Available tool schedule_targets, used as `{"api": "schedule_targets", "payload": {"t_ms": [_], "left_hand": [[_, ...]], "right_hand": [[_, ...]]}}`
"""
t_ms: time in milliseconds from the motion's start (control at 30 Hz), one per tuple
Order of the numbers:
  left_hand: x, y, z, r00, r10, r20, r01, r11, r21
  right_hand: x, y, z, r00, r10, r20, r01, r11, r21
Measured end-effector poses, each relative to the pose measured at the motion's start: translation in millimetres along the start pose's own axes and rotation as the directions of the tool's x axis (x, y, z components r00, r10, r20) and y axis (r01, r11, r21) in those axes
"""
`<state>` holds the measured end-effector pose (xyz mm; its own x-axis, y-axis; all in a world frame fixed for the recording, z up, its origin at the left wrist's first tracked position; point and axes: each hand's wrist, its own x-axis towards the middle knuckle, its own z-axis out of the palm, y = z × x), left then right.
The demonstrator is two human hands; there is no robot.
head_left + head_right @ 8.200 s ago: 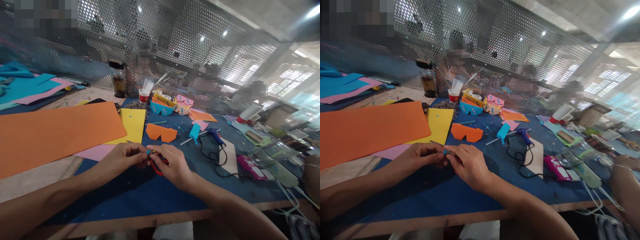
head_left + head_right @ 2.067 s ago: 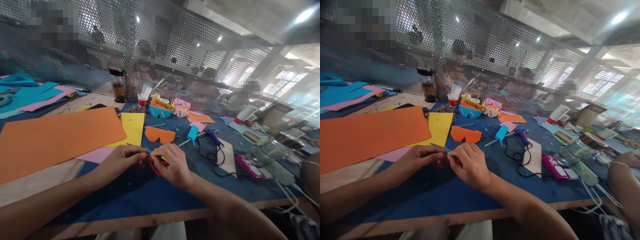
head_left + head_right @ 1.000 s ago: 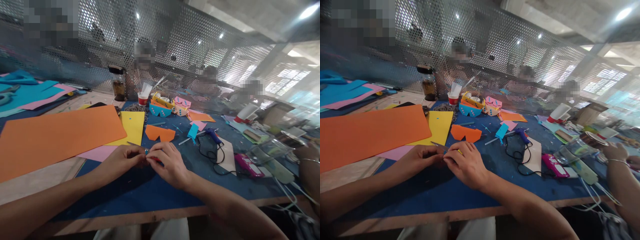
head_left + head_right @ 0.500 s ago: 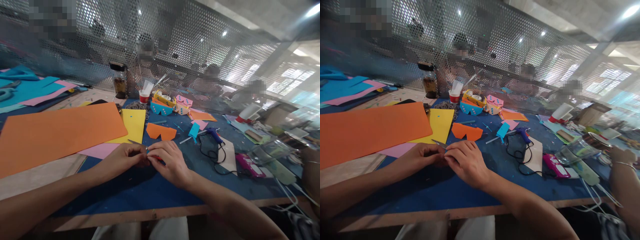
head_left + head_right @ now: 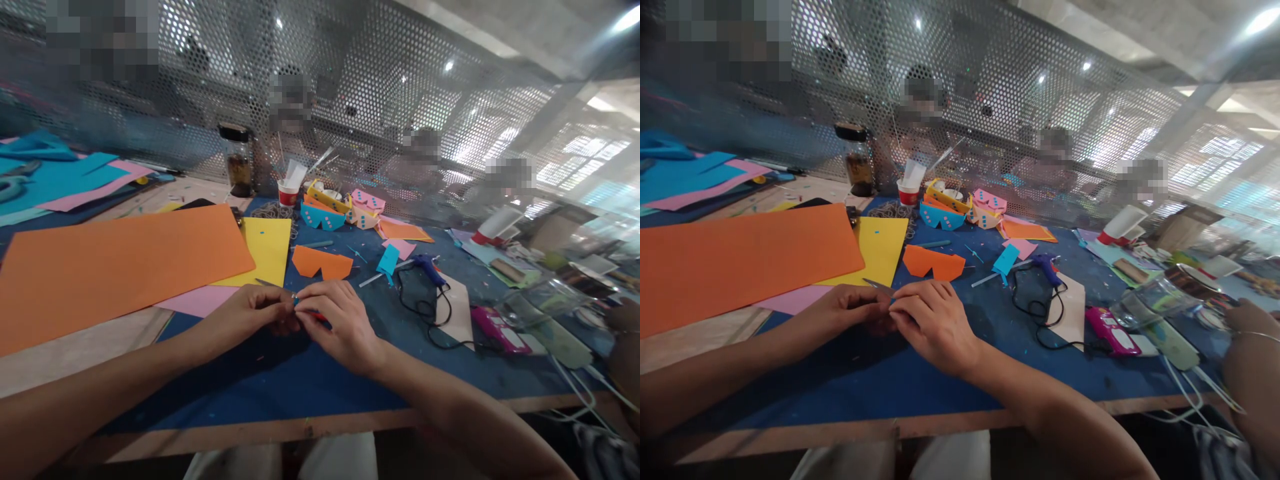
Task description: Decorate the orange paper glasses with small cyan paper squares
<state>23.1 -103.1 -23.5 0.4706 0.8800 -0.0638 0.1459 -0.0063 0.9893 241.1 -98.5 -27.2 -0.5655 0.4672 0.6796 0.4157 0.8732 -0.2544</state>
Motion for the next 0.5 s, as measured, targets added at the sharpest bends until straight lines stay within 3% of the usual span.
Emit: {"api": "schedule_targets", "payload": {"t_ms": [500], "left_hand": [[0.9,-0.9,-0.5,1.000,-0.012,0.004,0.012,0.999,-0.040]], "right_hand": [[-1.5,0.5,0.6,1.000,0.015,0.004,-0.015,1.000,0.002]]}}
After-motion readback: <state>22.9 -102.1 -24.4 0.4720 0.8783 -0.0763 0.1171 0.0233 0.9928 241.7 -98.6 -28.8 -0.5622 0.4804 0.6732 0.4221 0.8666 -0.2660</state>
